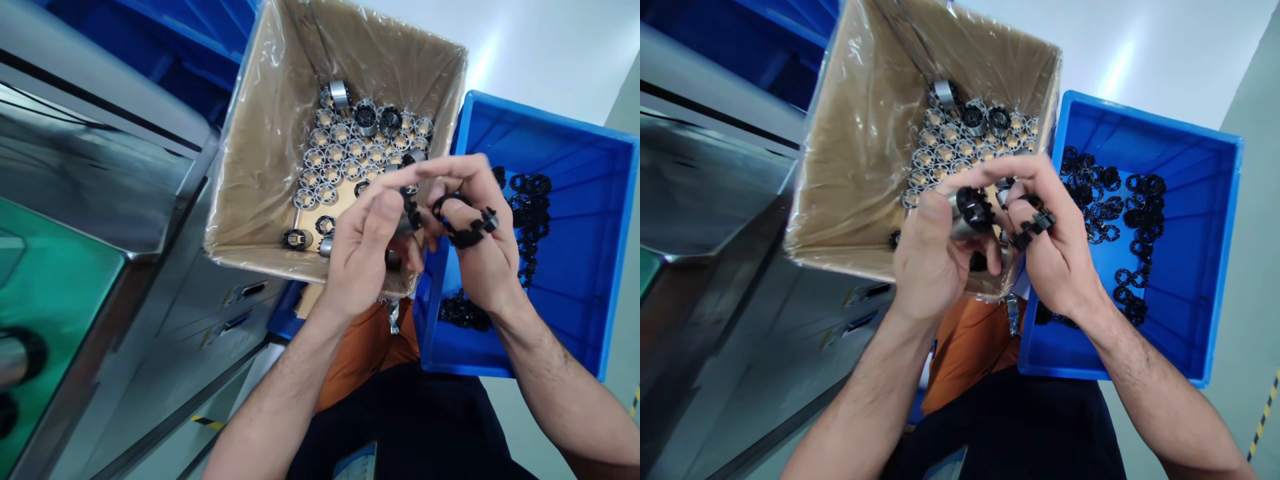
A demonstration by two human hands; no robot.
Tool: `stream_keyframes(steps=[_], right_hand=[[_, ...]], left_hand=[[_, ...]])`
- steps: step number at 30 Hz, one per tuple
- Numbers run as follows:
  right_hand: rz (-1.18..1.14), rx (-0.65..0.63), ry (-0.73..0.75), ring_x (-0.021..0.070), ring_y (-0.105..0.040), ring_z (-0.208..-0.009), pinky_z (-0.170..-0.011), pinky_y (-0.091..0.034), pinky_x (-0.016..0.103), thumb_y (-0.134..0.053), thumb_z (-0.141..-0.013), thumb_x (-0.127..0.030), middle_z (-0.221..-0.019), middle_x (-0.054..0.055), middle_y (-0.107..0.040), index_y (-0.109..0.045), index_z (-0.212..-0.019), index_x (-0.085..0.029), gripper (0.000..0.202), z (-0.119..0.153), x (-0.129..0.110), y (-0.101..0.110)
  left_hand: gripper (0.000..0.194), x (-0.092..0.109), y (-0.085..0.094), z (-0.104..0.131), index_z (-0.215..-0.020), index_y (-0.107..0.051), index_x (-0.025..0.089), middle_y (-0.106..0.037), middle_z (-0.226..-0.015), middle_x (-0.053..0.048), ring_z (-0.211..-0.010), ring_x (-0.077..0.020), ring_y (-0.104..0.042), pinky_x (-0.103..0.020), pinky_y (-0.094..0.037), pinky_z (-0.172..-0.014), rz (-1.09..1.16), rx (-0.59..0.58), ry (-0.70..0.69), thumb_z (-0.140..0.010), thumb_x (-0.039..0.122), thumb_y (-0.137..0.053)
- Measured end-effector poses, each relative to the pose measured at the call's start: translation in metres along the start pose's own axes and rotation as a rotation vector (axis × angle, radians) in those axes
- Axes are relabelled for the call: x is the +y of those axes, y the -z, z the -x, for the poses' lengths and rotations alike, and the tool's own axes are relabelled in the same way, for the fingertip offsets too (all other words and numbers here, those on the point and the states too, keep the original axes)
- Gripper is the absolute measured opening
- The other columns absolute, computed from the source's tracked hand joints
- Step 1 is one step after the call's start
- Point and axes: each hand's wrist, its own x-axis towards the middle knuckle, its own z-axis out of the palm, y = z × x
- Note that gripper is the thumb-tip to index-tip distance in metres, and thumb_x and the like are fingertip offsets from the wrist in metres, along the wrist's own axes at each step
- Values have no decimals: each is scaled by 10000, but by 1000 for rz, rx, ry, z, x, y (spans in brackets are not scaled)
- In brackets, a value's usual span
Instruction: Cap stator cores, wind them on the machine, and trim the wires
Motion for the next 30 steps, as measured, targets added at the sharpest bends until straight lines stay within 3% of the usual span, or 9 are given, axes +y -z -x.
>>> stream_keyframes(steps=[3, 6, 8, 11, 14, 16, 21, 25, 30], right_hand=[[-106, 23, 16, 212, -732, -785, -654, -674, 373, -818, -1117, -504, -1085, 8, -808, -757, -1318, -396, 236, -1, 2, -2], [-207, -15, 54, 176, -757, -713, -593, -642, 333, -823, -1137, -427, -1053, -27, -829, -726, -1264, -388, 164, 0, -3, -6], [-197, -26, 36, 183, -778, -694, -600, -667, 345, -886, -1096, -426, -1045, -31, -843, -741, -1238, -387, 207, 0, -9, -9], [-127, -12, 40, 198, -803, -741, -682, -731, 380, -922, -1063, -419, -1093, -14, -848, -832, -1192, -395, 159, 2, -19, -11], [-170, -76, 104, 200, -863, -899, -832, -784, 387, -853, -1107, -315, -1256, -4, -847, -920, -1247, -432, 194, 2, -24, -7], [-150, -98, 85, 233, -879, -994, -882, -800, 410, -889, -1082, -359, -1325, 19, -847, -932, -1281, -436, 218, 2, -23, -3], [-65, -80, -29, 319, -859, -1003, -781, -807, 487, -1050, -915, -462, -1201, 68, -873, -943, -1186, -414, 295, 1, -17, 4], [-131, -97, 9, 272, -856, -1003, -805, -812, 437, -1076, -879, -303, -1141, 13, -890, -940, -1275, -451, 444, -1, -15, 2], [-221, -143, 4, 192, -858, -863, -775, -813, 378, -975, -955, -176, -1117, -44, -869, -899, -1413, -482, 556, 0, -17, 0]], left_hand=[[659, -2, -2, -7, -980, -683, 232, -809, -895, -26, -522, -105, -642, -244, -437, -436, -16, 229, -106, -1166, 853, -564], [623, -2, -2, -11, -961, -588, 250, -653, -680, 55, -414, -78, -457, -265, -329, -405, -3, 337, -115, -1139, 845, -646], [525, 0, -1, -12, -1033, -636, 266, -576, -631, 71, -415, -88, -413, -289, -303, -413, -2, 300, -75, -1157, 774, -682], [389, 3, 2, -9, -1206, -704, 315, -645, -742, 31, -516, -139, -506, -324, -396, -481, 28, 293, -17, -1127, 692, -758], [500, 6, 4, -5, -1352, -702, 383, -747, -935, -16, -652, -210, -639, -379, -537, -566, 42, 300, 62, -1025, 739, -831], [559, 6, 4, -2, -1425, -704, 402, -764, -1008, -28, -694, -220, -673, -386, -570, -573, 21, 256, 77, -1008, 746, -848], [414, 4, 2, 2, -1263, -739, 376, -676, -856, -11, -620, -193, -600, -376, -548, -562, -27, 204, 46, -1104, 758, -734], [551, 2, 2, 2, -1278, -727, 358, -713, -864, -41, -670, -238, -669, -394, -514, -554, -60, 184, 96, -1100, 870, -626], [460, 3, 2, 3, -1408, -738, 387, -719, -939, -14, -621, -178, -602, -387, -473, -553, -32, 145, 65, -1158, 758, -634]])
